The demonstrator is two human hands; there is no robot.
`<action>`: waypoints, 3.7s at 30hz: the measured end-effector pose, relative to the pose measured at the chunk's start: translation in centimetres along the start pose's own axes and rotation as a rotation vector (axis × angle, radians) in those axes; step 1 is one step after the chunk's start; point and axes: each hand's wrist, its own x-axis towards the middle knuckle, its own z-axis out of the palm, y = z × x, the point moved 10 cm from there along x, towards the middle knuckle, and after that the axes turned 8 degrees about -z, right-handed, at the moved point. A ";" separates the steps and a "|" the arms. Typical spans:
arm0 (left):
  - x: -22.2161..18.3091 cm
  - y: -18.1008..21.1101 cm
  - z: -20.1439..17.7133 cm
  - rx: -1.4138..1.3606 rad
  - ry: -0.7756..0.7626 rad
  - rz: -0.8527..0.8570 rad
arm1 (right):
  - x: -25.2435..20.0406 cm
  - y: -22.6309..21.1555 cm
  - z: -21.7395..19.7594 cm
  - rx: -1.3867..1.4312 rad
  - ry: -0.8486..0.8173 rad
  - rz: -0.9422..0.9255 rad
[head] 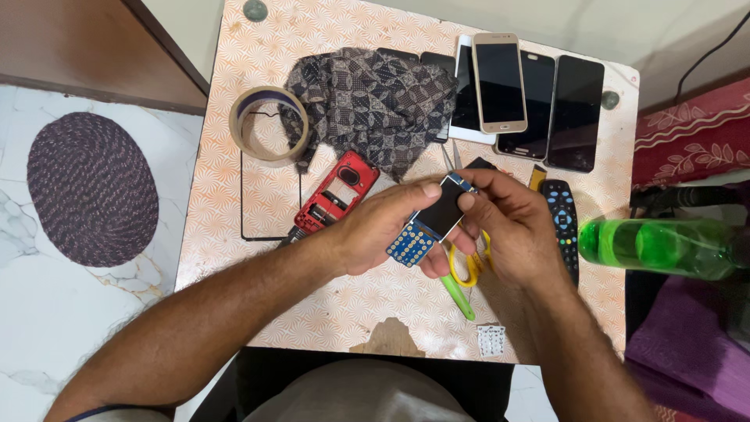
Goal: The person cleans the internal components of a disassembled blue phone with a toothbrush and liquid from a spray bottle. They then pick up a white keypad component and use a small red tool to apply pressure to the board.
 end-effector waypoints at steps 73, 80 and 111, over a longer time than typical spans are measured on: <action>-4.8 7.3 0.8 -0.164 0.022 0.462 | -7.1 -14.1 12.5 -0.885 -0.175 -0.600; -4.7 7.1 0.7 -0.178 -0.030 0.462 | -6.9 -14.2 12.6 -0.867 -0.178 -0.547; -3.6 6.4 -1.1 -0.058 0.123 0.385 | -10.3 -16.5 -6.6 -0.921 0.543 -0.786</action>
